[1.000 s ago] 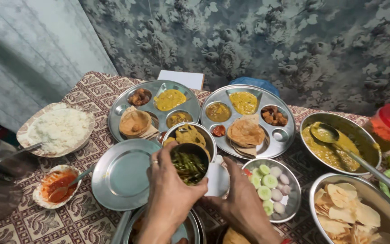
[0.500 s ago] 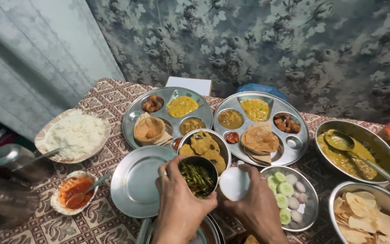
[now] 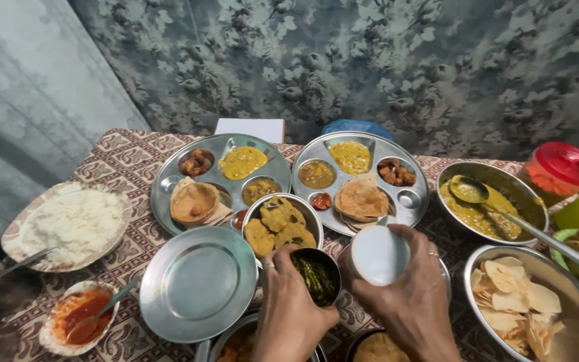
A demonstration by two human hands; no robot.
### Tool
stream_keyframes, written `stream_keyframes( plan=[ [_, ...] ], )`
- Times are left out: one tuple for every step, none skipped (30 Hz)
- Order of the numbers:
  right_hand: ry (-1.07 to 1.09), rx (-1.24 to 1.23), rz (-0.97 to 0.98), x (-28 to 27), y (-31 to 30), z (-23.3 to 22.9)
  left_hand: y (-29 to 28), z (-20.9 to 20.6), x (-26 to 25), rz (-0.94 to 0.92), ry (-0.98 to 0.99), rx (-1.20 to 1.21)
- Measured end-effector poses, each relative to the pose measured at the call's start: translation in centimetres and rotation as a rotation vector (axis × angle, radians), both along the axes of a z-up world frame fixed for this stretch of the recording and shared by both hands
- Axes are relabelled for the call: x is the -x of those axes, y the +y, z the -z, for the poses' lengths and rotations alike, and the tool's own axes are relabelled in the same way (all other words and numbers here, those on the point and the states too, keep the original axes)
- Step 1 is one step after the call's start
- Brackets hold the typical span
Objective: The person serves food onto two compartmentalized metal plates. They place flatbreads, fried snacks, and various curries, then add sliced vegetables and rice. The person uses their hands and a spoon to transfer items from serving bowls to the plates.
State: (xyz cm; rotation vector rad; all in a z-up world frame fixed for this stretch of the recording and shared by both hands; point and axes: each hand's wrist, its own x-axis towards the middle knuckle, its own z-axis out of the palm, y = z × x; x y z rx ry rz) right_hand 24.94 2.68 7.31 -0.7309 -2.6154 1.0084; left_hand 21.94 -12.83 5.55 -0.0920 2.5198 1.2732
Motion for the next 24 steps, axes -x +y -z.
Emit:
stream_keyframes(
  plan=[
    [0.046,-0.027,0.002,-0.1,0.3,-0.1,0.3,-0.1,0.1,0.029,0.071,0.046],
    [0.092,-0.054,0.004,-0.2,0.5,-0.3,0.7,-0.1,0.2,0.059,0.142,0.092],
    [0.137,-0.082,0.006,-0.4,0.8,-0.4,1.1,-0.1,0.2,0.088,0.212,0.138],
    [0.133,-0.088,0.014,-0.5,1.0,-0.5,1.4,0.0,0.3,0.131,0.144,0.191],
    [0.130,-0.092,0.020,-0.6,1.3,-0.5,1.7,0.2,0.6,0.172,0.077,0.246],
    [0.128,-0.097,0.027,-0.6,1.4,-0.6,2.0,0.5,0.8,0.212,0.010,0.301],
    [0.111,-0.074,0.039,-0.6,1.5,-0.6,2.3,1.0,0.8,0.239,0.052,0.320],
    [0.095,-0.051,0.050,-0.7,1.6,-0.6,2.6,1.6,0.7,0.266,0.094,0.339],
    [0.080,-0.028,0.061,-0.8,1.7,-0.6,2.9,2.3,0.7,0.292,0.138,0.357],
    [0.078,-0.034,0.058,-0.9,1.7,-0.6,3.2,3.0,0.6,0.304,0.142,0.366],
    [0.078,-0.041,0.052,-0.8,1.7,-0.6,3.5,3.9,0.6,0.314,0.148,0.375],
    [0.077,-0.047,0.046,-0.8,1.7,-0.6,3.7,4.7,0.6,0.324,0.153,0.385],
    [0.069,-0.045,0.045,-0.8,1.7,-0.6,3.9,5.6,0.6,0.330,0.219,0.388],
    [0.061,-0.043,0.044,-0.9,1.7,-0.6,4.1,6.5,0.5,0.335,0.285,0.392],
    [0.054,-0.041,0.042,-0.9,1.6,-0.6,4.3,7.2,0.5,0.337,0.354,0.395],
    [0.059,-0.040,0.039,-0.9,1.6,-0.6,4.5,7.9,0.6,0.339,0.327,0.387],
    [0.063,-0.040,0.035,-0.9,1.7,-0.6,4.7,8.5,0.7,0.339,0.301,0.379],
    [0.068,-0.039,0.031,-0.9,1.8,-0.6,4.9,8.9,0.8,0.339,0.274,0.371],
    [0.074,-0.030,0.029,-0.8,1.8,-0.7,5.1,9.1,0.8,0.329,0.297,0.361],
    [0.080,-0.022,0.027,-0.8,1.9,-0.7,5.2,9.1,0.8,0.319,0.319,0.352],
    [0.087,-0.012,0.023,-0.7,1.9,-0.8,5.2,8.9,0.7,0.306,0.342,0.345],
    [0.079,-0.022,0.017,-0.7,2.0,-1.0,5.2,8.4,0.5,0.298,0.341,0.337],
    [0.075,-0.033,0.009,-0.5,2.0,-1.3,5.3,7.7,0.6,0.286,0.343,0.328],
    [0.071,-0.044,0.002,-0.2,2.1,-1.6,5.3,6.7,0.8,0.275,0.344,0.320]
  ],
)
